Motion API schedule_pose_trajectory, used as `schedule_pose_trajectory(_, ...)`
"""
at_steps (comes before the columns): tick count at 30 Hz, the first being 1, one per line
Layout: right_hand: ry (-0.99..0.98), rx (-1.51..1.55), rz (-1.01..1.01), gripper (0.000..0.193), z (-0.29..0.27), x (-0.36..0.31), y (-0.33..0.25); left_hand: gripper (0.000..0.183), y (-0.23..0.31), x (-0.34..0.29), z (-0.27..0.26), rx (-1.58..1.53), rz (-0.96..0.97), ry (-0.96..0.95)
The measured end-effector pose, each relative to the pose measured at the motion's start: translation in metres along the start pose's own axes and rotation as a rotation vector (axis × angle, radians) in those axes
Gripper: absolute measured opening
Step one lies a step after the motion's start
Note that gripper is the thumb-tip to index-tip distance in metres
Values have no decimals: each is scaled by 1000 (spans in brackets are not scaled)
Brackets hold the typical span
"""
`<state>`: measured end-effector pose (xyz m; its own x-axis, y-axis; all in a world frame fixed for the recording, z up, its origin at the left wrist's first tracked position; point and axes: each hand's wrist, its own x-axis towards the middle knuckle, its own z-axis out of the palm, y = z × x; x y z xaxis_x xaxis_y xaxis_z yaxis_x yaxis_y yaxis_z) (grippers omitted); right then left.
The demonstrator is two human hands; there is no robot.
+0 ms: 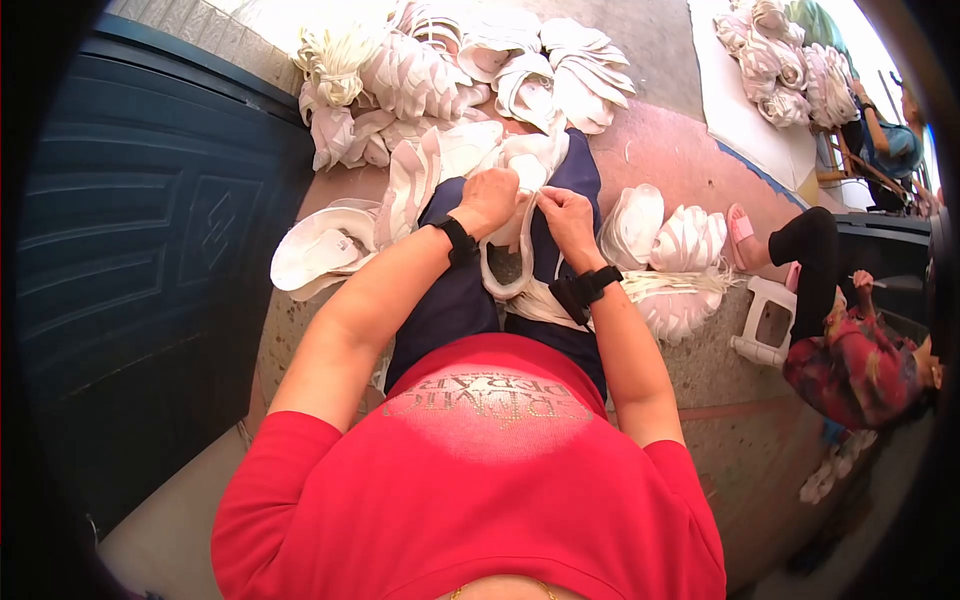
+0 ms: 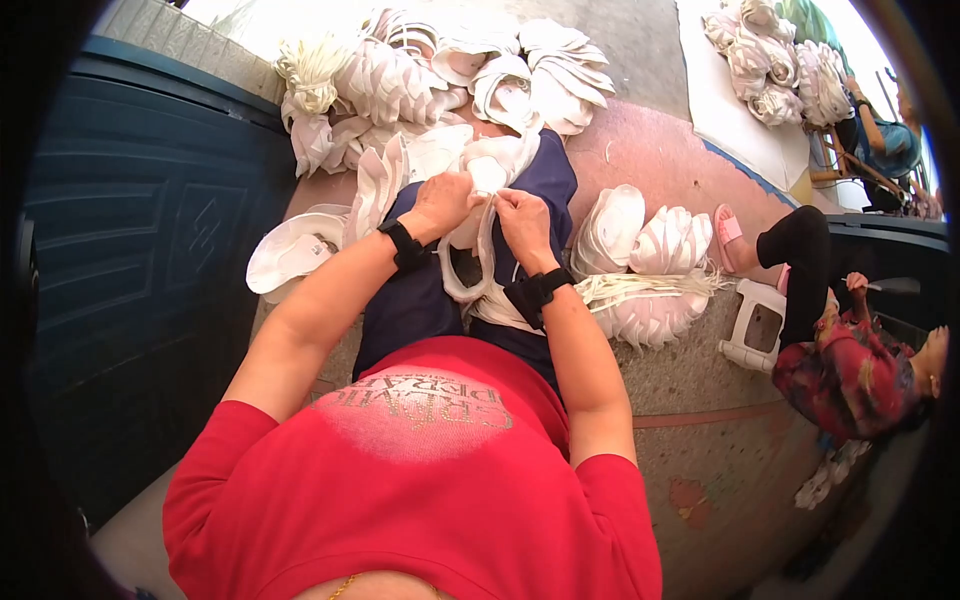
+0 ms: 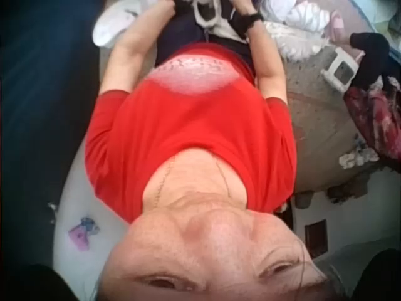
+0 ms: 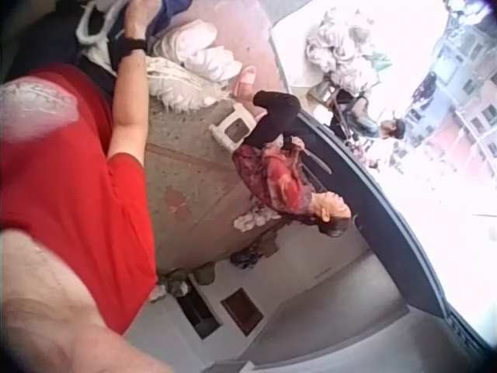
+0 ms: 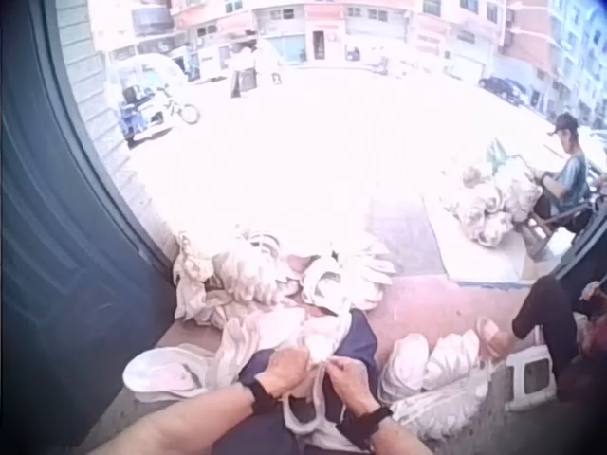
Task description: Tying or lacing white shoe upper components to prepare them for assembly.
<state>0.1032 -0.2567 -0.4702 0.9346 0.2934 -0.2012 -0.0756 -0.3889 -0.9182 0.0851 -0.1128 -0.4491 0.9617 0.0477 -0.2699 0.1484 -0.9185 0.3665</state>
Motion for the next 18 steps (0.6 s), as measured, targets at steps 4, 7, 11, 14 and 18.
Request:
schedule_pose_trajectory(4, 13, -62, 31, 21, -1, 1, 2, 29, 0, 0, 4, -18, 25, 77)
schedule_pose_trajectory(7, 4, -157, 5, 21, -1, 1, 1, 29, -3, 1, 8, -27, 33, 100)
schedule_pose_trajectory(11, 23, -245, -21, 23, 1, 2, 4, 29, -3, 0, 12, -47, 33, 137)
schedule_pose_trajectory(14, 24, -306, -35, 21, 3, 2, -3, 28, -2, 0, 13, -48, 17, 129)
schedule_pose_trajectory(18, 30, -411, -70, 20, 3, 3, -9, 27, -3, 0, 14, -71, -16, 113)
